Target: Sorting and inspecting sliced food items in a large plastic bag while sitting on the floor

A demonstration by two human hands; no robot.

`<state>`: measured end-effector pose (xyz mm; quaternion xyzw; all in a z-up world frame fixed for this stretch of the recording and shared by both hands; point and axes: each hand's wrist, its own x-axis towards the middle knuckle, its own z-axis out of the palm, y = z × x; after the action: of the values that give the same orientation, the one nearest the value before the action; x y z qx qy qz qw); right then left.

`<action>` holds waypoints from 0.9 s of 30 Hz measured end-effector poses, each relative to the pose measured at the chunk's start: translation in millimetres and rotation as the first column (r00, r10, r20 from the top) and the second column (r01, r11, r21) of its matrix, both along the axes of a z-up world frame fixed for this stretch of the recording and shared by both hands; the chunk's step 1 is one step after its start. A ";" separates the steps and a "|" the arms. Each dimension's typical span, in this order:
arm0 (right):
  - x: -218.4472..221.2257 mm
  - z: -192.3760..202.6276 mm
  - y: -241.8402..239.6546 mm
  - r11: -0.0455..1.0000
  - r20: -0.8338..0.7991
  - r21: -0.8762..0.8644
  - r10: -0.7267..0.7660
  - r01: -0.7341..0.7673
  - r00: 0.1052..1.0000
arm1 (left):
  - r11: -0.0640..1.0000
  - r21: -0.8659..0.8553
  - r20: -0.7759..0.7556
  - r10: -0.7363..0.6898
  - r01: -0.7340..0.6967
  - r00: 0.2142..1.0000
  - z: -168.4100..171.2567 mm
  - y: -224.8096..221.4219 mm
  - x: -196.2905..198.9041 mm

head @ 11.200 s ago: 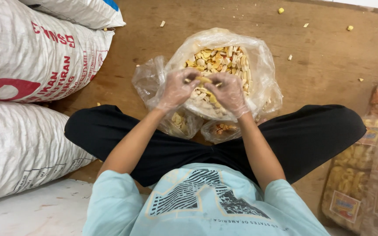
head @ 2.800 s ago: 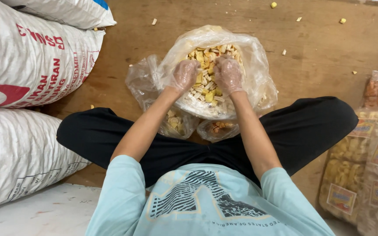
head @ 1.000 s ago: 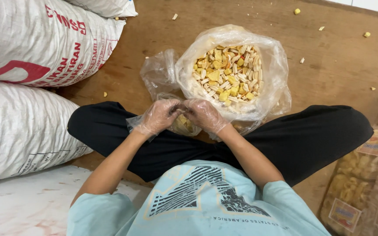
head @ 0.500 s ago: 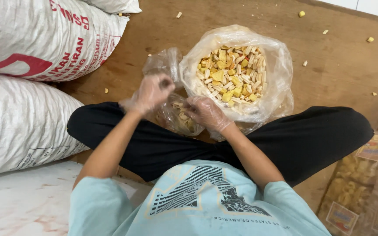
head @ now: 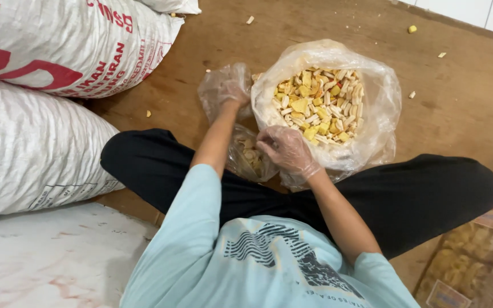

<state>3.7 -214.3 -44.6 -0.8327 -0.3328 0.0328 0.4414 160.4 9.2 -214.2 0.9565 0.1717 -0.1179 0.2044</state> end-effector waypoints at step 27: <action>16.6 33.3 56.9 0.946 0.379 -0.097 -0.253 0.310 0.890 | 0.754 -0.624 0.306 -0.006 0.205 0.952 262.6 63.9 -107.9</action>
<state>20.3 -157.5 -11.3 -0.8955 -0.2802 -0.1599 0.3066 52.5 73.0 48.4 0.8412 0.0341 -0.0421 0.5380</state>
